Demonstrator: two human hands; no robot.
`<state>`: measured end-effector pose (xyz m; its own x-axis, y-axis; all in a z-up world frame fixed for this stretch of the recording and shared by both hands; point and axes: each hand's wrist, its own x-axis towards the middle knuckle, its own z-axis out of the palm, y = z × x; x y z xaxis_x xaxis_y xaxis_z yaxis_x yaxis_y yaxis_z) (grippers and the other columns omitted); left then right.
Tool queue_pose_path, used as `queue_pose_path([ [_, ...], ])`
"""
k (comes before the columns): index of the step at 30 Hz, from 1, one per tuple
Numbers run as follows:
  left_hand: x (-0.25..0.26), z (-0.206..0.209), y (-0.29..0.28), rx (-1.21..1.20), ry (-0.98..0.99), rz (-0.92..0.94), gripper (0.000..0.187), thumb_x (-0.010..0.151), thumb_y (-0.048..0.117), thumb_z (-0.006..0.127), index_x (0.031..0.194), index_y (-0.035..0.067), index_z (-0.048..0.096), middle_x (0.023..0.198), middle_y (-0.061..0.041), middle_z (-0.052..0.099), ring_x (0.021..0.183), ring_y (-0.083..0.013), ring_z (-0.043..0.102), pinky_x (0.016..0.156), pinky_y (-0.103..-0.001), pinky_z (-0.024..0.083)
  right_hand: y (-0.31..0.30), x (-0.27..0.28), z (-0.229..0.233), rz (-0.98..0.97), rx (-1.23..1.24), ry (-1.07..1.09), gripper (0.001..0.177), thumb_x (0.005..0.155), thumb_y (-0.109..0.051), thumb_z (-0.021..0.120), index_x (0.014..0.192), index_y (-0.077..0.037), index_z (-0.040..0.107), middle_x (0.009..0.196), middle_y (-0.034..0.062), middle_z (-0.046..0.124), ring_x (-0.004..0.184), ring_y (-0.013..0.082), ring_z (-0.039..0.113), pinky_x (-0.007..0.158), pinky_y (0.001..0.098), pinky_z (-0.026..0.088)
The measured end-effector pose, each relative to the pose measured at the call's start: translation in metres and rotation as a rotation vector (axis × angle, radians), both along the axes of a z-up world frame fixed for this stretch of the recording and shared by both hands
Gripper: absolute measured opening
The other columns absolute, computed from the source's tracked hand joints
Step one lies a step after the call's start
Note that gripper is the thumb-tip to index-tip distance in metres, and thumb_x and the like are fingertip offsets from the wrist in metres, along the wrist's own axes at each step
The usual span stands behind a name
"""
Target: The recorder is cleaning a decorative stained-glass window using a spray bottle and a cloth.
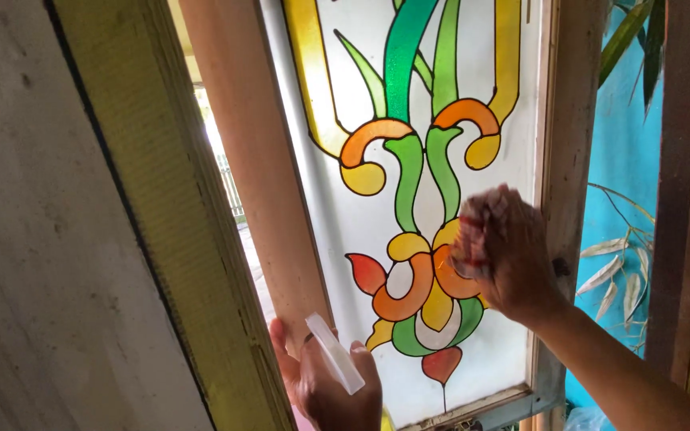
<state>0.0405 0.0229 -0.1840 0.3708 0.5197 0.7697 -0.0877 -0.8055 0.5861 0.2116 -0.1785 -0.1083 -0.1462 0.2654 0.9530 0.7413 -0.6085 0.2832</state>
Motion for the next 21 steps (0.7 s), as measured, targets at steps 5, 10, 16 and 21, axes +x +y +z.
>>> queue_pose_path([
  [5, 0.004, 0.010, 0.003, 0.161, -0.215, 0.079, 0.041, 0.069, 0.010, 0.069, 0.102, -0.014, 0.064, 0.075, -0.023, 0.070, 0.112, -0.0511, 0.065, 0.119, -0.059, 0.026, 0.048, -0.058, 0.068, 0.400, 0.121, 0.068, 0.037, 0.090, -0.033, 0.071, 0.108, -0.005, 0.054, 0.107, 0.0097, 0.053, 0.099, 0.0303, 0.054, 0.091, 0.0454, 0.039],
  [10, 0.010, 0.001, 0.000, 0.118, -0.241, 0.135, 0.034, 0.068, 0.010, 0.070, 0.094, -0.010, 0.066, 0.086, -0.028, 0.072, 0.133, -0.0587, 0.051, 0.111, -0.053, 0.044, 0.068, -0.097, 0.067, 0.480, -0.159, 0.089, 0.030, 0.087, -0.029, 0.075, 0.102, -0.012, 0.056, 0.103, -0.0012, 0.058, 0.096, 0.0228, 0.055, 0.093, 0.0428, 0.036],
  [16, 0.022, -0.022, 0.013, 0.042, -0.274, 0.112, 0.026, 0.071, 0.013, 0.071, 0.087, -0.007, 0.065, 0.120, -0.038, 0.059, 0.139, -0.0552, 0.049, 0.093, -0.047, 0.055, 0.023, -0.069, 0.052, 0.474, -0.387, 0.249, 0.028, 0.080, -0.017, 0.074, 0.105, -0.018, 0.061, 0.103, -0.0010, 0.064, 0.098, 0.0181, 0.063, 0.090, 0.0385, 0.044],
  [21, 0.009, 0.014, -0.005, -0.190, -0.171, 0.148, 0.032, 0.074, 0.014, 0.074, 0.093, -0.009, 0.064, 0.141, -0.044, 0.047, 0.127, -0.0453, 0.060, 0.074, -0.042, 0.064, -0.023, -0.033, 0.063, 0.375, -0.175, 0.644, 0.020, 0.094, -0.014, 0.067, 0.112, -0.016, 0.058, 0.091, -0.0014, 0.063, 0.084, 0.0160, 0.068, 0.090, 0.0320, 0.057],
])
